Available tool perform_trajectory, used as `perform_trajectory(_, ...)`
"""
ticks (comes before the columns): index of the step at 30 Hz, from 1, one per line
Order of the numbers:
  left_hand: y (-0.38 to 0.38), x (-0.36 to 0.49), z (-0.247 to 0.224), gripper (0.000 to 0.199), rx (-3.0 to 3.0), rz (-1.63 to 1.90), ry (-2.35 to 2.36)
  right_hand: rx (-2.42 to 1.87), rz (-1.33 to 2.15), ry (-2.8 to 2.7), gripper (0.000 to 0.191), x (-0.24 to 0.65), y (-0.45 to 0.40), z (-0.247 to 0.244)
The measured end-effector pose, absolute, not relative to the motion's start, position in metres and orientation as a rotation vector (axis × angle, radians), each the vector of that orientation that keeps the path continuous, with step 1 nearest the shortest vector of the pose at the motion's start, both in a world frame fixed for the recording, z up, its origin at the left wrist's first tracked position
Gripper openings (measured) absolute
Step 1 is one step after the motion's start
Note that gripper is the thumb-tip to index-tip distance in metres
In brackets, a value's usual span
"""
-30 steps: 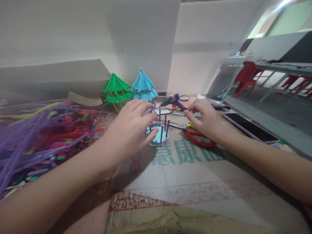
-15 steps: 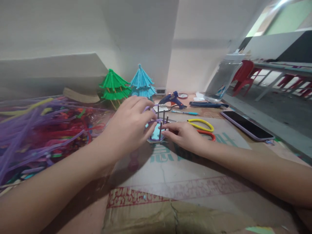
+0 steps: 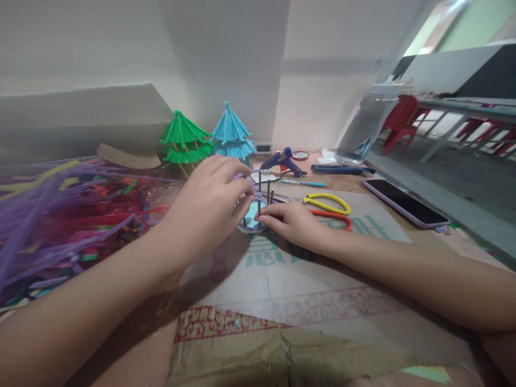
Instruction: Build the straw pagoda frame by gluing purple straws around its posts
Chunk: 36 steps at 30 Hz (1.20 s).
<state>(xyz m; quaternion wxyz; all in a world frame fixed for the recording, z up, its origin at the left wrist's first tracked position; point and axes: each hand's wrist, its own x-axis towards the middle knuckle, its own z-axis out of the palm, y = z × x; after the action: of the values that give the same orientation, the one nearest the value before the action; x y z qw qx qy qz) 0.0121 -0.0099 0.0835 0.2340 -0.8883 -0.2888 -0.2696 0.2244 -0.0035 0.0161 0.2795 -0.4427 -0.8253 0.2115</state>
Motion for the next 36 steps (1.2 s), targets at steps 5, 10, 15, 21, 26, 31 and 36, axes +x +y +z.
perform_trajectory(5, -0.0096, 0.0116, 0.0842, 0.020, -2.477, -0.730, -0.786, -1.181, 0.535, -2.232, 0.023, 0.2238, -0.0030, 0.0170)
perform_trajectory(10, -0.0097, 0.0114, 0.0842, 0.021, -2.481, -0.713, -0.778, -1.184, 0.506, -2.257, 0.023, 0.2243, -0.0038, 0.0175)
perform_trajectory(15, -0.0104, 0.0116, 0.0849, 0.021, -2.493, -0.696, -0.781, -1.166, 0.481, -2.264, 0.023, 0.2248, -0.0041, 0.0178)
perform_trajectory(21, -0.0102, 0.0116, 0.0838, 0.022, -2.477, -0.675, -0.787, -1.181, 0.479, -2.269, 0.023, 0.2246, -0.0042, 0.0186)
perform_trajectory(26, -0.0118, 0.0124, 0.0835, 0.022, -2.463, -0.667, -0.780, -1.169, 0.482, -2.265, 0.022, 0.2240, -0.0047, 0.0184)
perform_trajectory(31, -0.0129, 0.0130, 0.0853, 0.024, -2.472, -0.666, -0.782, -1.153, 0.527, -2.252, 0.023, 0.2242, -0.0052, 0.0196)
perform_trajectory(36, -0.0119, 0.0124, 0.0851, 0.024, -2.474, -0.664, -0.792, -1.159, 0.531, -2.242, 0.022, 0.2242, -0.0050, 0.0198)
